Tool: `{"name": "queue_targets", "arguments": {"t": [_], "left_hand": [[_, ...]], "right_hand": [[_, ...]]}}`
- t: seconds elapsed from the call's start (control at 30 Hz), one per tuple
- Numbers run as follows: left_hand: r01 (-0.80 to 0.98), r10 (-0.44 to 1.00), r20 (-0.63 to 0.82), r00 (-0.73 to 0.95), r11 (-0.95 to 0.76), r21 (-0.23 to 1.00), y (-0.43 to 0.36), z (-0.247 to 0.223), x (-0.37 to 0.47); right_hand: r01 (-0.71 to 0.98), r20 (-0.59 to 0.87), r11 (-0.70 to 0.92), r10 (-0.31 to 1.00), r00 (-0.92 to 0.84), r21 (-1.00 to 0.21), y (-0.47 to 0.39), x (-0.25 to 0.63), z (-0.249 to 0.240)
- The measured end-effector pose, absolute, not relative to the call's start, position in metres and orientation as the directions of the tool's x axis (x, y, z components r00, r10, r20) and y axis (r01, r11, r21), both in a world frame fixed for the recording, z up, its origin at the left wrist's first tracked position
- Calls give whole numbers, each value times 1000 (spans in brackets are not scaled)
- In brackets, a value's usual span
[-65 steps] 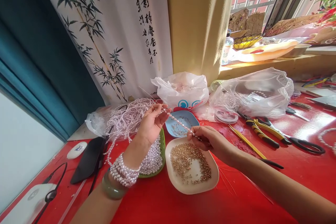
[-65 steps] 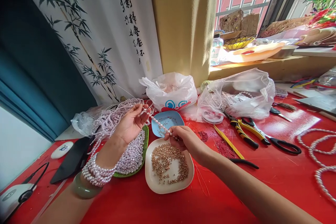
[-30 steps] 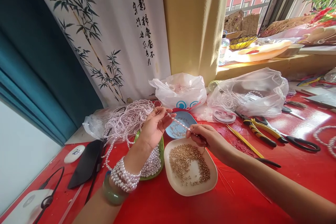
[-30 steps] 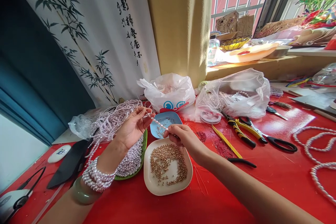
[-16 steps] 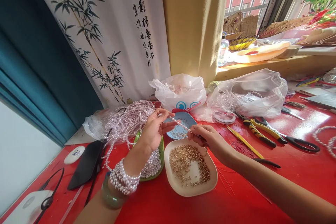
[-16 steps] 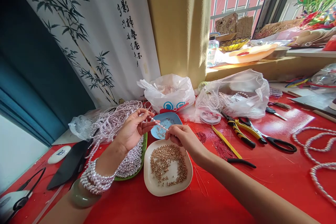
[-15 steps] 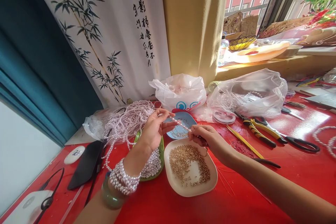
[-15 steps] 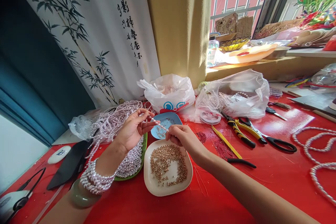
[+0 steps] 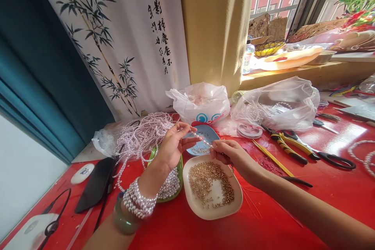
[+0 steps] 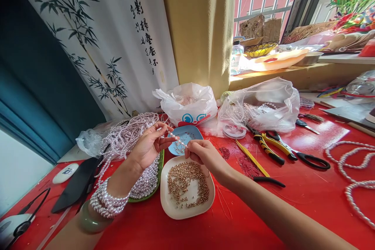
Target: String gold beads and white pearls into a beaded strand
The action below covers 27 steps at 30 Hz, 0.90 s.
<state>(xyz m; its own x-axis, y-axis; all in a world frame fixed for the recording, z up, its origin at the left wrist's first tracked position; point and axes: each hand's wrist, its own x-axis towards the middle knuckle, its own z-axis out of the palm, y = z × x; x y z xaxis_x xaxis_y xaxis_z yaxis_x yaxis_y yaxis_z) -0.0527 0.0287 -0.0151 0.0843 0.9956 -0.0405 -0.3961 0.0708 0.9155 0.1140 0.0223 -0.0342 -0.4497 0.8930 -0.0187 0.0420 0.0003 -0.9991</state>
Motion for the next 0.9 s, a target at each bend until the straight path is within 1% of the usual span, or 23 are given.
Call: {"name": "queue_targets", "arguments": {"t": [0.23,0.47,0.7,0.9], "left_hand": [[-374,993,-25,112,65,925,26,-16,-51],[-357,991,-37,130,81,931,25,-14,-50],[-340,988,-25,155,77,937,25,-14,-48],[-316,983,-28,179,84,945,25,-15,-48]], "right_hand": [[10,-34,-33,878,-477,-999,22,114,-34],[56,-21,7,879,-476,-998,20,112,-32],[31,-1,16,870,-492,-999,19,112,-34],[81,8,52,885,-465,-995,18,112,-32]]}}
